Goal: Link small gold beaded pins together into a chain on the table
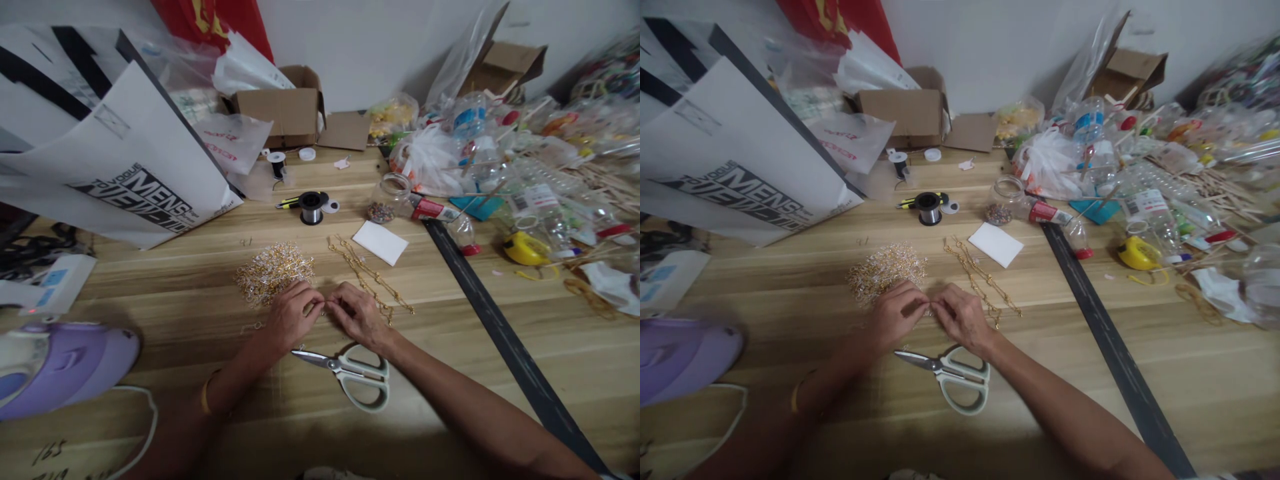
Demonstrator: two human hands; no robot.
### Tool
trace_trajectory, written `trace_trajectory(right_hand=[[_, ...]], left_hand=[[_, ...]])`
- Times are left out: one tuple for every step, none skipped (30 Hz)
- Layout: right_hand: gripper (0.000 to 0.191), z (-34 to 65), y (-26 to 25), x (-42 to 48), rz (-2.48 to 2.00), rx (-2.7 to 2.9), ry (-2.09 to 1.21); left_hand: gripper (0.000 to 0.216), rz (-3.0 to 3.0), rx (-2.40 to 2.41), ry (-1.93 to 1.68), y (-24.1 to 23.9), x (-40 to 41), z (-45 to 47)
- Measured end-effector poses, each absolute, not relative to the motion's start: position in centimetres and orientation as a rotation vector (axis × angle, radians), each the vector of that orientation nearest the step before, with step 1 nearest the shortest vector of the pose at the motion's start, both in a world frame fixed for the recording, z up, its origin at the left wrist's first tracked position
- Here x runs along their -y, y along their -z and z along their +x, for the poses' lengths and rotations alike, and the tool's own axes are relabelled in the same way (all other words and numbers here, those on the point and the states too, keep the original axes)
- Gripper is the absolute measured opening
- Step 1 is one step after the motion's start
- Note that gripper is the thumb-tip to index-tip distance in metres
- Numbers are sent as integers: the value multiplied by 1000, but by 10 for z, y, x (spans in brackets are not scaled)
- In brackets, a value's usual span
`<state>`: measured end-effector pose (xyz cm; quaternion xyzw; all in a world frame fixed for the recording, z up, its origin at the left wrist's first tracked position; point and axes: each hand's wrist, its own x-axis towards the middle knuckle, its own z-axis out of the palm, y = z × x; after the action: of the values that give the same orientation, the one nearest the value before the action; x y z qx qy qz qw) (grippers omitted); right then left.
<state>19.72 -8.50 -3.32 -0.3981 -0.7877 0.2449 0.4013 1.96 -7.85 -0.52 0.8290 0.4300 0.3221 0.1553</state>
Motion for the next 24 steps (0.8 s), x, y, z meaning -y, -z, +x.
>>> trace_trajectory(right_hand=[[12,197,33,85,-1003,1991,-619],[12,197,33,85,-1000,1991,-619],[12,197,33,85,-998,1991,-618],[11,197,33,85,-997,1991,-618],[12,197,33,85,-997,1991,-619],[12,197,32,85,-997,1992,-622],[12,197,32,85,-996,1992,-623],[12,197,31,85,-995,1992,-621],[12,197,31,85,-993,1992,-620],[12,197,31,85,-990,1992,-620],[12,197,30,85,-988,1992,-621],[12,197,30,85,-988,1993,-624],[12,197,30,85,-989,1993,-626],[12,197,30,85,-990,1993,-626],[13,197,30,85,-988,1991,-625],[13,197,30,85,-985,1989,-624],[12,197,30,85,-982,1986,-623],[12,197,30,85,-981,1984,-625],[12,197,30,85,-980,1984,-629],[11,197,30,85,-979,1985,-632],[11,198,30,85,-980,1985,-633],[11,198,30,85,-982,1986,-634],[11,198,31,85,-981,1987,-635],[12,198,31,85,-982,1987,-636]], left_hand=[[11,2368,-1230,-926,5,78,20],[11,2364,-1229,-925,5,78,19],[11,2360,-1228,-919,5,78,19],[11,2354,-1230,-910,5,78,19],[11,2347,-1232,-902,5,78,19],[10,2341,-1231,-899,5,78,19],[10,2337,-1227,-899,6,78,19],[11,2332,-1222,-902,6,78,19],[11,2325,-1220,-907,7,77,19],[11,2313,-1218,-912,7,77,19],[11,2297,-1215,-914,8,77,19],[11,2276,-1215,-913,9,76,19],[11,2251,-1217,-911,10,76,18],[11,2222,-1222,-910,11,75,18],[10,2191,-1228,-903,11,75,18],[10,2160,-1236,-894,11,75,18],[10,2132,-1244,-885,11,74,19],[10,2109,-1245,-879,10,74,19],[10,2090,-1242,-874,10,74,19],[10,2074,-1235,-872,9,74,19],[10,2058,-1227,-870,7,74,20],[10,2041,-1221,-869,7,74,20],[9,2023,-1217,-868,6,74,20],[9,2008,-1212,-865,5,74,20]])
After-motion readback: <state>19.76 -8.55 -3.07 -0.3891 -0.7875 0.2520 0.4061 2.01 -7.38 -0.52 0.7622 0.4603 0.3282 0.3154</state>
